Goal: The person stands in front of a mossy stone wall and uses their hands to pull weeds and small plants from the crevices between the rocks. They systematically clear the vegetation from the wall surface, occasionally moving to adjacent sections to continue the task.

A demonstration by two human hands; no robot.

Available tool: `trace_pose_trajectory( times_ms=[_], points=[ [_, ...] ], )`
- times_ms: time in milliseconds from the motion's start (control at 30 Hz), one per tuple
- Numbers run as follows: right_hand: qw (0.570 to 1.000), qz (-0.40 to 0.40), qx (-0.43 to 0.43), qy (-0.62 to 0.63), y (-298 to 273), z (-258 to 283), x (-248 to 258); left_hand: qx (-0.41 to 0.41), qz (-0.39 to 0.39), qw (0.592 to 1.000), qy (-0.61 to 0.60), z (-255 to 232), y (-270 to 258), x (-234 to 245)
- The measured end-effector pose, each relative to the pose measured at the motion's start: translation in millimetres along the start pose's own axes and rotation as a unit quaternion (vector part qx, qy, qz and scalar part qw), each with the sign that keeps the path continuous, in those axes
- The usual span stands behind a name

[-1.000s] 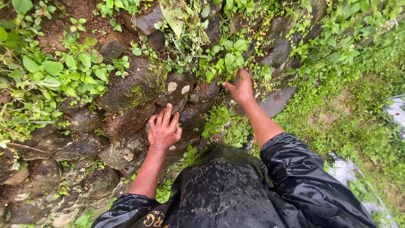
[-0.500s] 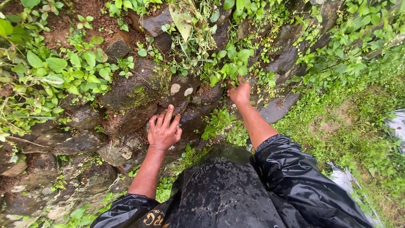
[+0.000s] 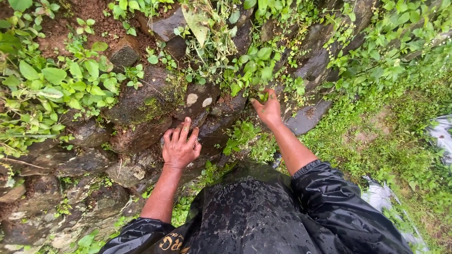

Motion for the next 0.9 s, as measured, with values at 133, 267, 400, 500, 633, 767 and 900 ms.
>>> trace_pose_trajectory(
  times_ms=[133,267,400,500,633,767,900],
  points=[
    [0.999,0.002,0.007,-0.051,-15,34,-15,0.005,-0.004,1.000,-0.001,2,-2,-1],
    [0.987,-0.064,0.059,-0.138,24,12,-27,0.004,-0.007,1.000,-0.001,2,-1,1],
    [0.985,-0.103,0.045,-0.134,67,-11,-27,0.003,-0.007,1.000,-0.001,3,-3,0],
    [0.982,-0.103,0.026,-0.154,50,1,-21,0.005,0.000,1.000,-0.014,3,2,6],
    [0.975,-0.114,0.058,-0.183,56,-13,-17,0.006,-0.006,1.000,-0.014,3,2,7],
    [0.997,-0.053,0.045,-0.040,49,-20,13,0.008,-0.003,1.000,-0.011,5,0,3],
    [0.996,-0.019,0.015,0.085,41,-19,24,0.006,-0.003,1.000,-0.010,5,2,3]
  ],
)
Point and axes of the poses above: each hand's wrist, its own y-axis towards the middle knuckle, its own x-axis out of the back of the hand, z = x × y, the point moved 4 cm from there along y, towards the middle knuckle, and after that the axes turned 14 degrees about -x, right-handed, at the moved point
